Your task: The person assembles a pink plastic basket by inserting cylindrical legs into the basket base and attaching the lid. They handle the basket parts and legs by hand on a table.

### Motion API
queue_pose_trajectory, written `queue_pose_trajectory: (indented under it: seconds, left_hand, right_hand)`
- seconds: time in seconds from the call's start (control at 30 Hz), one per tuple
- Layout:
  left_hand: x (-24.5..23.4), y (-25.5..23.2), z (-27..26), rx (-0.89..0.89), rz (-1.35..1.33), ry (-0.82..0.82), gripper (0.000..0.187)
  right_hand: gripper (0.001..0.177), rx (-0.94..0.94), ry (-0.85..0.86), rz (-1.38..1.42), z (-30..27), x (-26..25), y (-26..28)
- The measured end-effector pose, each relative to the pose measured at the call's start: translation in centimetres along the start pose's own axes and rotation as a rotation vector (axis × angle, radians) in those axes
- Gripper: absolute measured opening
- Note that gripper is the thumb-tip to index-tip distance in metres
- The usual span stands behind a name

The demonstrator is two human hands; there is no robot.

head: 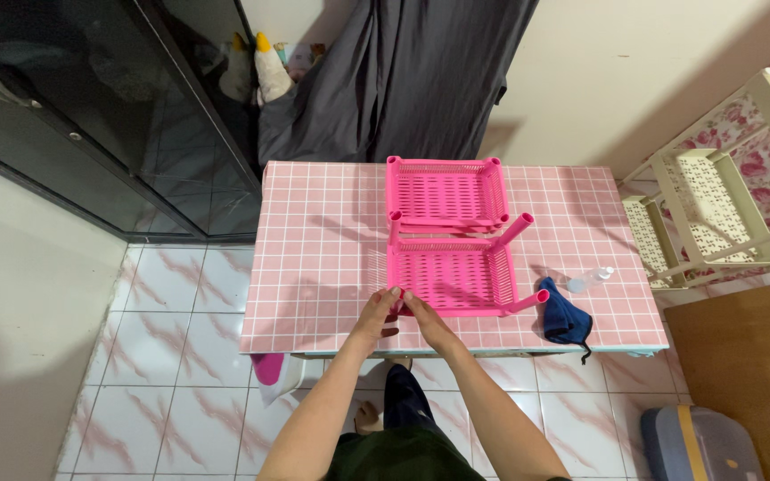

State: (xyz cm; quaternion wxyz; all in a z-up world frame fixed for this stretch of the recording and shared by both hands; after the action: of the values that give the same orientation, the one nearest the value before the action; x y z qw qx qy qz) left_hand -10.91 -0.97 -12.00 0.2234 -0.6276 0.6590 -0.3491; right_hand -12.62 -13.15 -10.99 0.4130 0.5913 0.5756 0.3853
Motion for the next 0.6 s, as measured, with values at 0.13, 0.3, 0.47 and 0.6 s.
queue_pose_trajectory:
  seconds: [0.13, 0.3, 0.47, 0.6]
  left_hand:
    - [-0.1, 0.4, 0.5, 0.017, -0.022, -0.02, 0.085]
    - [0.1, 0.4, 1.3, 0.134, -0.056, -0.033, 0.083]
    - [-0.5, 0.9, 2.2, 0.142, -0.141, -0.087, 0.081]
    - [-0.8, 1.2, 2.5, 0.144, -0.142, -0.132, 0.084]
  right_hand:
    - [0.075, 0.007, -0.008, -0.024, 0.7, -0.1, 0.1]
    - [0.073, -0.025, 0.021, 0.007, 1.2, -0.3, -0.1]
    - [0.068, -0.027, 0.041, 0.039, 2.2, -0.2, -1.0]
    - [0.058, -0.04, 0.051, 0.119, 3.0, -0.1, -1.7]
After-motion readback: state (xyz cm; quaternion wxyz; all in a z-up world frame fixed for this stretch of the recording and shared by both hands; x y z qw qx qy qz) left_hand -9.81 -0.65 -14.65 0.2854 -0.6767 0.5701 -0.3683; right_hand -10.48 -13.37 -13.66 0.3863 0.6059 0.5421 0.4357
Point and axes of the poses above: each hand's wrist, its own z-axis towards the middle knuckle, its own x-axis out of the palm, y = z × x, the point moved 9 cm from there along z, towards the middle knuckle, and after that the axes turned 11 degrees about -y, right-handed, at the moved point
